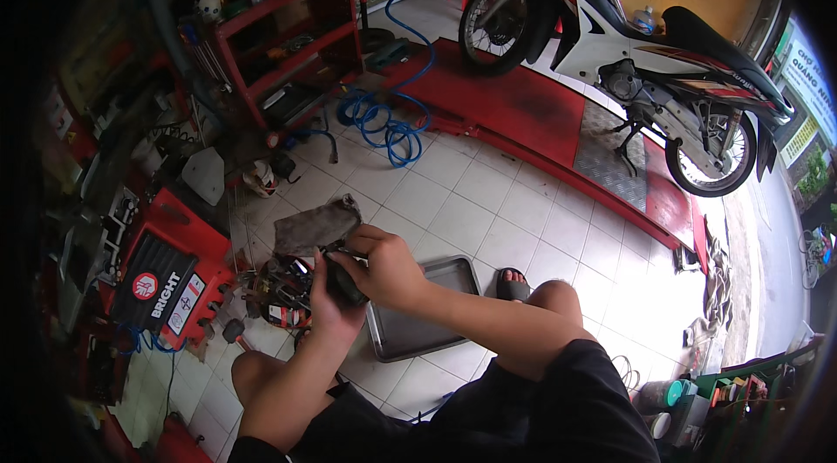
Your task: The person sits on a low stool in a workshop, holding a cylindrical mechanical part in their left hand and using a screwdriver in their right hand to pry and scrape at the part's surface. They repeatedly rotate the part to access different sides, occasionally wiping it with a rag and placing small components into a metal tray.
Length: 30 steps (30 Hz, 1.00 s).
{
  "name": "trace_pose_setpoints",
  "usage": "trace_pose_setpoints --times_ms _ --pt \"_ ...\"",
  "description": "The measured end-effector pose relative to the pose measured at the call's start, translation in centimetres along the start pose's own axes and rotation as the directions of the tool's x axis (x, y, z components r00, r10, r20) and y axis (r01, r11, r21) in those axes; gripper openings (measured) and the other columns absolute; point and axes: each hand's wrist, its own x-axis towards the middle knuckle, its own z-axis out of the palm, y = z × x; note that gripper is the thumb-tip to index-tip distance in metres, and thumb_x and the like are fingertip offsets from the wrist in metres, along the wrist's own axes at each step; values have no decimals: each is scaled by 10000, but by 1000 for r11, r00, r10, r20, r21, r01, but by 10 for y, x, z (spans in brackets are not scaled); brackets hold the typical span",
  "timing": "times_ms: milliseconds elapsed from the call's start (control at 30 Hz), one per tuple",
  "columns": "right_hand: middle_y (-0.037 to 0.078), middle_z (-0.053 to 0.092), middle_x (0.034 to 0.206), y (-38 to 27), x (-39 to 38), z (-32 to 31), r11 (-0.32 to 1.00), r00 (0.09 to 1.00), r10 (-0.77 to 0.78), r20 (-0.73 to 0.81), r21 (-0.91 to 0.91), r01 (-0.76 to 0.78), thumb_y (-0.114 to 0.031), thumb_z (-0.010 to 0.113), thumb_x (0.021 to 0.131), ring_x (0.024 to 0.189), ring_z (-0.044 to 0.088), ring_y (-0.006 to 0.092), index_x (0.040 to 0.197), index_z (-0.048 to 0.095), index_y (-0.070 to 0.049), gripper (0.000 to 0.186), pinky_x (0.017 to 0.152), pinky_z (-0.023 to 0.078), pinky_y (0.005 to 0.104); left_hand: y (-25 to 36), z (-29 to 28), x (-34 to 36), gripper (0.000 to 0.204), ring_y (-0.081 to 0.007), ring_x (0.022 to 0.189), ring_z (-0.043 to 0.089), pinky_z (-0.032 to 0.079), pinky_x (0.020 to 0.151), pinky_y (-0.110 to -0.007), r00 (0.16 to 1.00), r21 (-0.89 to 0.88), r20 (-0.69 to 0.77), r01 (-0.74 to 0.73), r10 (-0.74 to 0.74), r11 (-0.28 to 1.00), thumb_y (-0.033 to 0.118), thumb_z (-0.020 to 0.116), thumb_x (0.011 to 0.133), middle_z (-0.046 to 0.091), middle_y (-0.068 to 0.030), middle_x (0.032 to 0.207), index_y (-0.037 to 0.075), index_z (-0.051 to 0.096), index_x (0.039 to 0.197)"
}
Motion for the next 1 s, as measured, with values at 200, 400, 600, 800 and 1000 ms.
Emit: trace_pose_setpoints --times_ms 200,400,600,800,1000 --pt "121 673 878 -10 4 -7 999 1000 -28 9 -44 28 -185 797 842 712 684 248 887 712 8 215 647 547 362 2 -4 4 464 -180 1156 575 430 1033 -380 998 10 67 -15 14 1000 539 485 1021 616 -20 1205 141 574 1244" --pt "123 674 875 10 2 -1 991 994 -105 -30 -90 102 -192 803 836 686 656 265 907 710 13 236 612 520 351 -4 4 7 457 -170 1119 587 443 1009 -374 998 0 -60 -1 1 1000 548 490 1017 619 -7 1175 161 571 1246" --pt "135 668 857 -5 4 -5 994 997 -78 28 -76 80 -167 779 850 676 645 273 906 711 16 203 604 514 348 2 -8 5 463 -155 1115 588 451 939 -327 998 -1 65 -28 28 1000 512 508 1026 640 -17 1150 105 578 1236" --pt "124 662 851 0 0 -6 995 998 -29 52 -90 33 -175 779 843 600 605 249 905 709 19 216 565 488 346 1 8 0 442 -160 1085 597 455 958 -342 999 25 7 -47 47 999 509 528 1016 642 -20 1130 118 588 1214" --pt "104 666 833 -16 5 -7 994 999 -24 31 -108 27 -171 777 844 571 585 197 895 706 13 203 545 470 328 1 -8 5 429 -172 1096 604 462 967 -344 998 11 -11 -61 61 998 495 545 1011 649 -29 1126 114 592 1203"
